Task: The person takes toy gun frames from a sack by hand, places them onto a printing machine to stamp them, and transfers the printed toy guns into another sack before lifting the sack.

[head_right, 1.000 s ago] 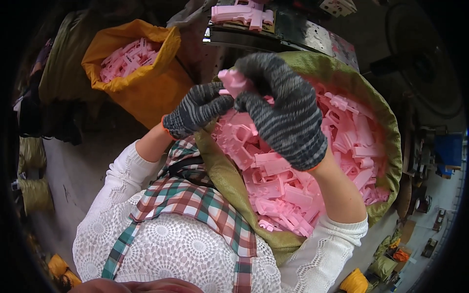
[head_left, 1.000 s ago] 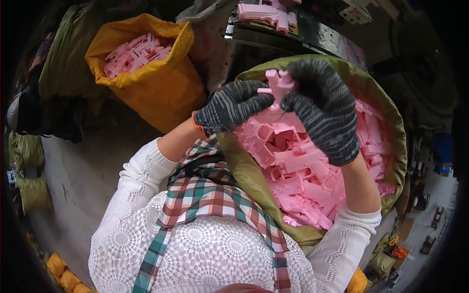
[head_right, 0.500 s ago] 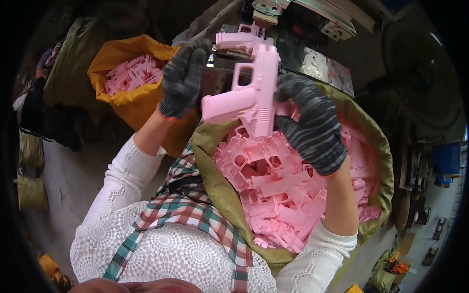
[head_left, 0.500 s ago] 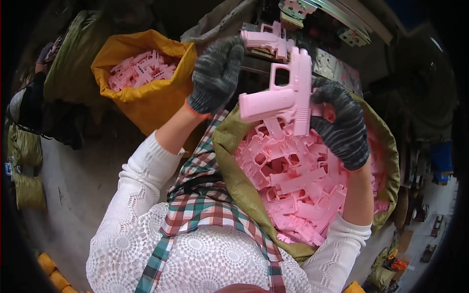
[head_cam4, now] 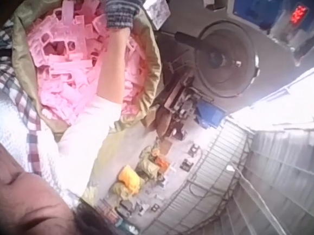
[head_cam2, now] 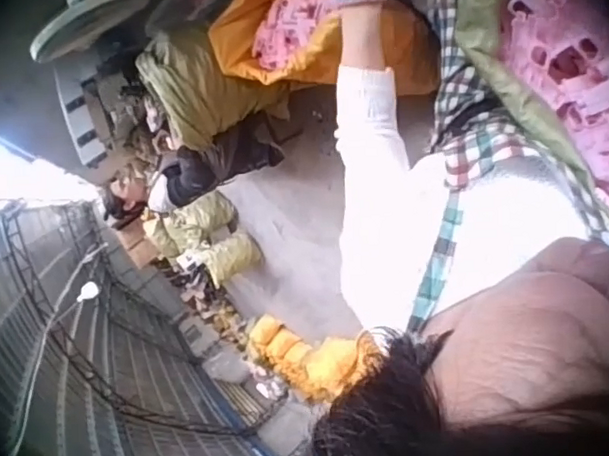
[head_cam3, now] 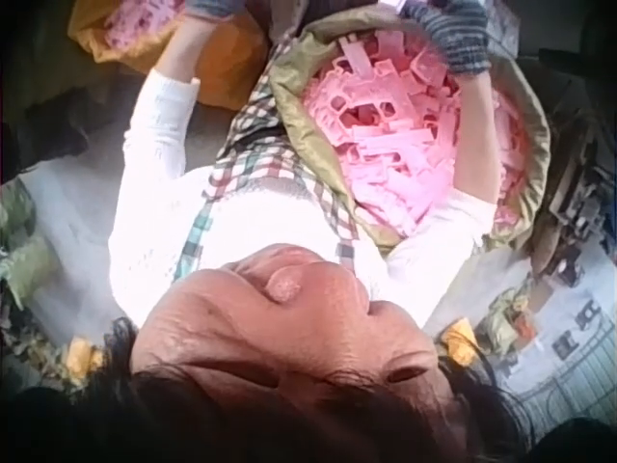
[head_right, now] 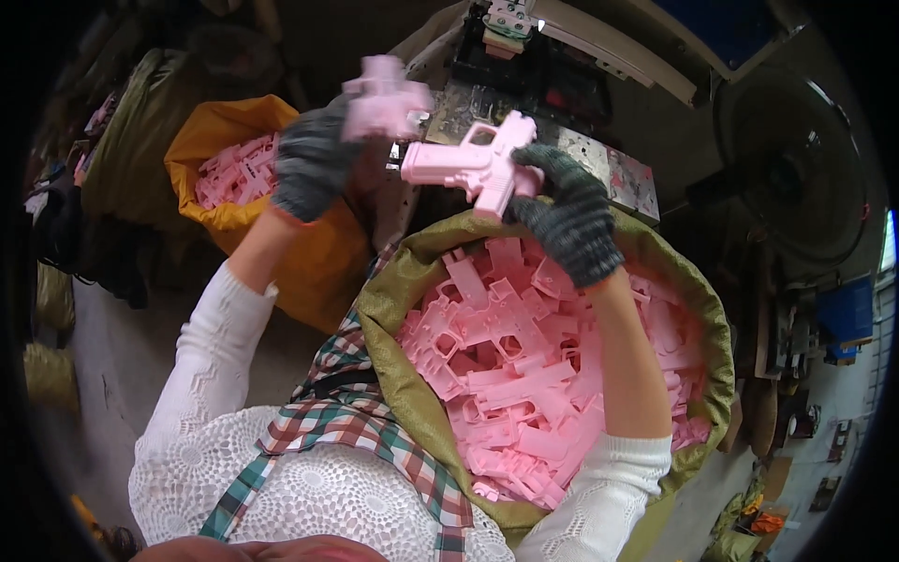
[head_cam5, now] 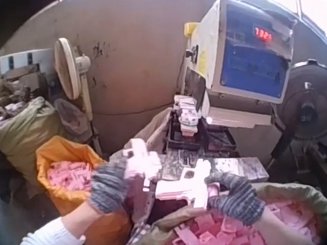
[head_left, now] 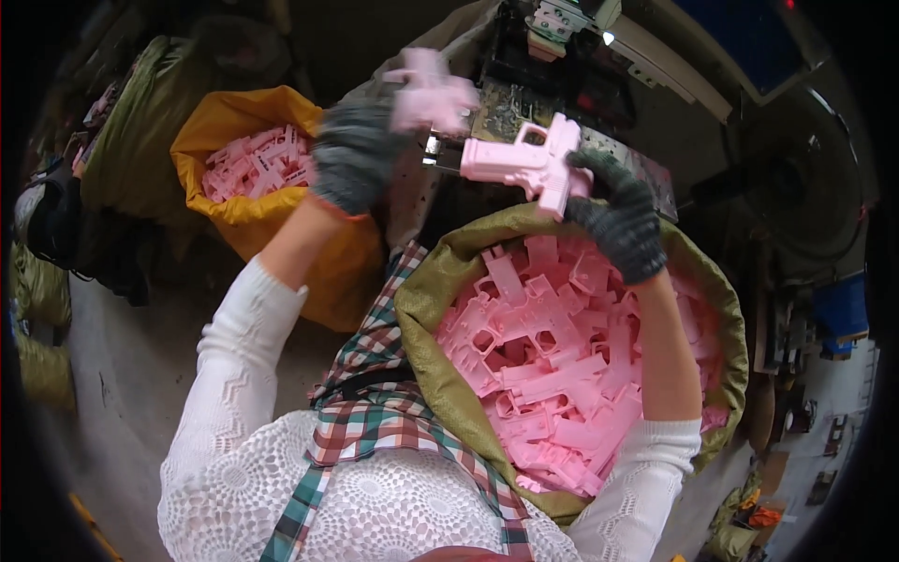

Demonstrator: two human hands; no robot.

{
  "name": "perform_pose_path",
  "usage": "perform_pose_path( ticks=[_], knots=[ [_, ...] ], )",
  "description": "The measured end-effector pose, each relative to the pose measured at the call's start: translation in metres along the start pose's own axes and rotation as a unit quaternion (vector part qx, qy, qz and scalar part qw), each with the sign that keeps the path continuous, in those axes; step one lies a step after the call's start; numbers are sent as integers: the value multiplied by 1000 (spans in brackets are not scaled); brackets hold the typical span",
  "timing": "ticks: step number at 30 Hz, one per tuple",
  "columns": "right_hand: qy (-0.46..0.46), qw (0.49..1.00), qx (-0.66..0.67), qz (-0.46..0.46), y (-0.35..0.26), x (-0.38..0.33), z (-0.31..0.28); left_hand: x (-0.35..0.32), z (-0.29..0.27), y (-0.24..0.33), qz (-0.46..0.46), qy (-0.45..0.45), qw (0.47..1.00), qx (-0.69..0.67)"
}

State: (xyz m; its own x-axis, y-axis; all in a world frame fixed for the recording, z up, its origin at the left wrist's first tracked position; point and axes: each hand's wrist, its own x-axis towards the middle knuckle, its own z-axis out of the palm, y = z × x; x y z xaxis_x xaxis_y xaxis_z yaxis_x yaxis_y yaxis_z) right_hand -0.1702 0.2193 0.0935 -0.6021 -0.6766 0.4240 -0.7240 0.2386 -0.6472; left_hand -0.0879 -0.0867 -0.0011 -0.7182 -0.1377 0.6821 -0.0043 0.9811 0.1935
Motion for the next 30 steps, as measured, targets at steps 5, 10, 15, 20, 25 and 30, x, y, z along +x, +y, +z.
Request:
perform_pose_path(
  ticks=[5,10,15,20,25,30],
  knots=[
    [-35,986,-142,-78,62,51,26,-54,-81,-63,-130,-60,928,344],
    [-60,944,-291,-141,75,57,15,-73,-78,-56,-143,-212,948,187],
    [-235,969,-8,70,-25,-12,-6,-83,-59,3,-4,-108,979,-171],
    [-303,875,-376,24,-16,-101,17,-82,-50,76,-51,-334,797,-501],
    [-325,786,-522,69,-10,-117,37,-88,-44,100,83,-293,846,-438],
    [-269,865,-424,6,-63,-95,14,-75,-75,127,35,-249,845,-472]
  ],
)
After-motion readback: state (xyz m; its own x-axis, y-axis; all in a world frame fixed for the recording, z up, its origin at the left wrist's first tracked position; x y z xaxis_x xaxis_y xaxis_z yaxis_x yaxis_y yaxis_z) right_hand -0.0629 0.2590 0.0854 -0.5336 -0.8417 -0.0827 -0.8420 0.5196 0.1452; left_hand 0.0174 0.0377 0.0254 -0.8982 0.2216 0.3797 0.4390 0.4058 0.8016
